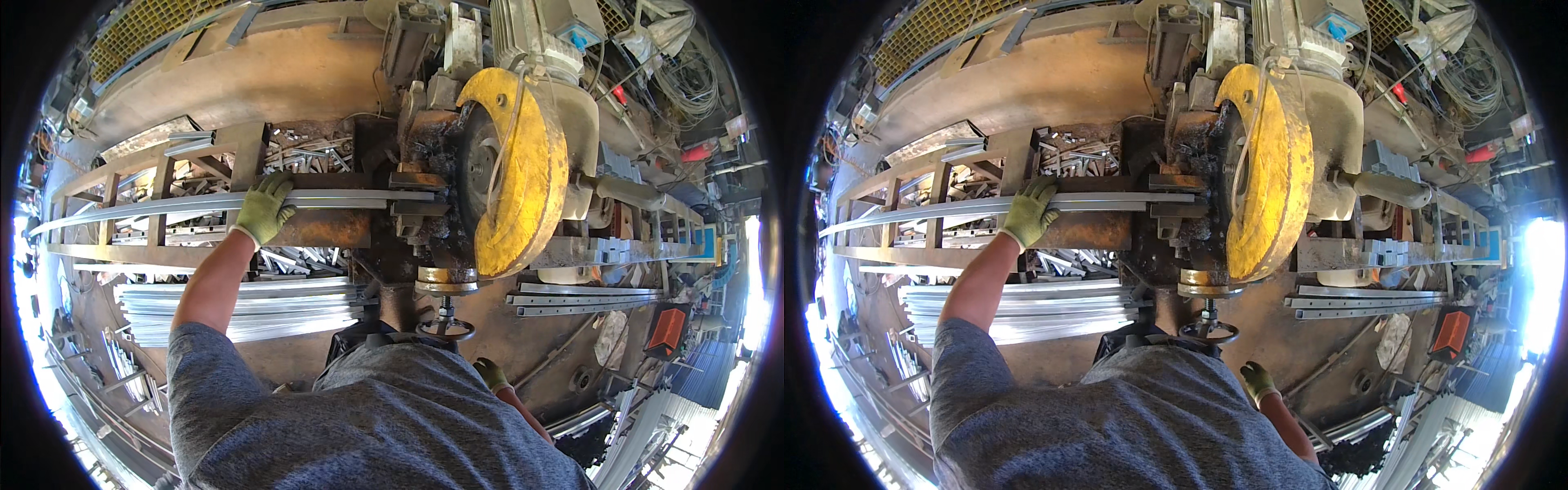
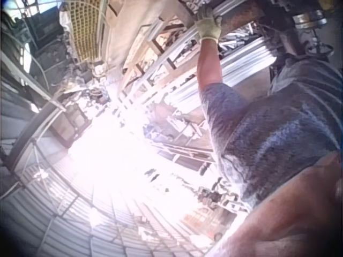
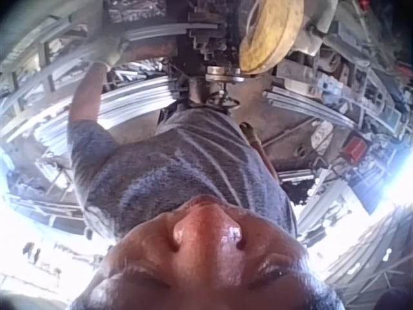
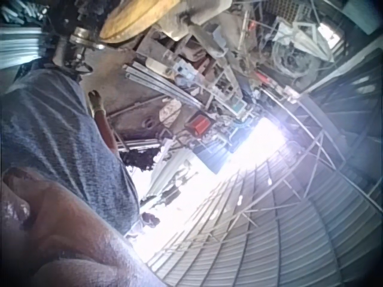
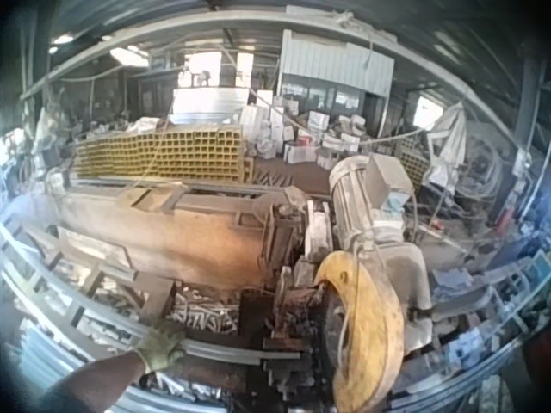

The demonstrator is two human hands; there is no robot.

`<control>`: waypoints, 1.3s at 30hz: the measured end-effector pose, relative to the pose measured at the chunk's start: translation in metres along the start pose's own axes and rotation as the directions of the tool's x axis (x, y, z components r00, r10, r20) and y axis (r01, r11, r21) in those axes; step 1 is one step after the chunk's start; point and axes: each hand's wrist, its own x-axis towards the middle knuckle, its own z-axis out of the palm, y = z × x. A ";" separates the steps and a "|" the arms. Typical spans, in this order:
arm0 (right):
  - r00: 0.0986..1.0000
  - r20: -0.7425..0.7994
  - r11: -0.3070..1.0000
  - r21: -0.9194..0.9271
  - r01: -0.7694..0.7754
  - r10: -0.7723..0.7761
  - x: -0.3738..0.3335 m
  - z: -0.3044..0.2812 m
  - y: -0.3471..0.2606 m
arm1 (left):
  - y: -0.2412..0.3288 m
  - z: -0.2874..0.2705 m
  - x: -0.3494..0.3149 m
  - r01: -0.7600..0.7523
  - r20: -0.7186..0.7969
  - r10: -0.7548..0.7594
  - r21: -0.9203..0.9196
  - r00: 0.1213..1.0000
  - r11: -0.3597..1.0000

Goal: The person repeatedly positions long metal profiles on a chop saw, lowers the blade to cut them, then removes and stacks the cut pieces. The cycle of loading, cutting, and stacking continues throughout the clip.

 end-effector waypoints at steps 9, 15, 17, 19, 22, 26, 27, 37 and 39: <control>0.998 -0.057 0.998 -0.058 0.005 -0.009 0.014 -0.044 -0.062 | -0.024 0.010 0.011 -0.188 -0.195 0.155 -0.164 0.968 0.968; 0.976 -0.207 0.947 0.321 0.004 0.066 0.039 -0.081 -0.112 | -0.016 0.034 0.019 -0.142 -0.253 0.080 -0.237 0.964 0.961; 0.976 -0.136 0.894 0.437 -0.096 0.172 0.041 -0.075 -0.118 | -0.007 0.039 0.019 -0.150 -0.292 0.079 -0.229 0.953 0.962; 0.993 -0.111 0.947 0.321 0.012 0.025 0.038 -0.063 -0.121 | -0.004 0.037 0.019 -0.118 -0.286 0.060 -0.191 0.956 0.974; 0.998 0.028 0.997 0.062 -0.054 0.052 0.031 -0.054 -0.120 | -0.007 0.028 0.020 -0.119 -0.268 0.067 -0.182 0.961 0.976; 1.000 0.016 1.000 0.001 -0.017 0.017 0.029 -0.054 -0.111 | -0.001 0.020 0.019 -0.012 -0.103 -0.001 -0.125 0.995 0.992; 0.998 -0.005 0.997 0.048 -0.062 0.062 0.036 -0.056 -0.110 | 0.005 0.019 0.022 0.023 -0.044 -0.029 -0.112 0.999 0.993; 0.971 -0.239 0.908 0.411 0.083 0.019 0.054 -0.063 -0.132 | 0.096 0.012 0.072 -0.158 -0.026 0.156 -0.100 0.987 0.982; 0.966 -0.259 0.944 0.321 0.081 0.005 0.041 -0.066 -0.129 | 0.048 0.006 0.043 -0.019 0.020 0.021 -0.120 1.000 0.993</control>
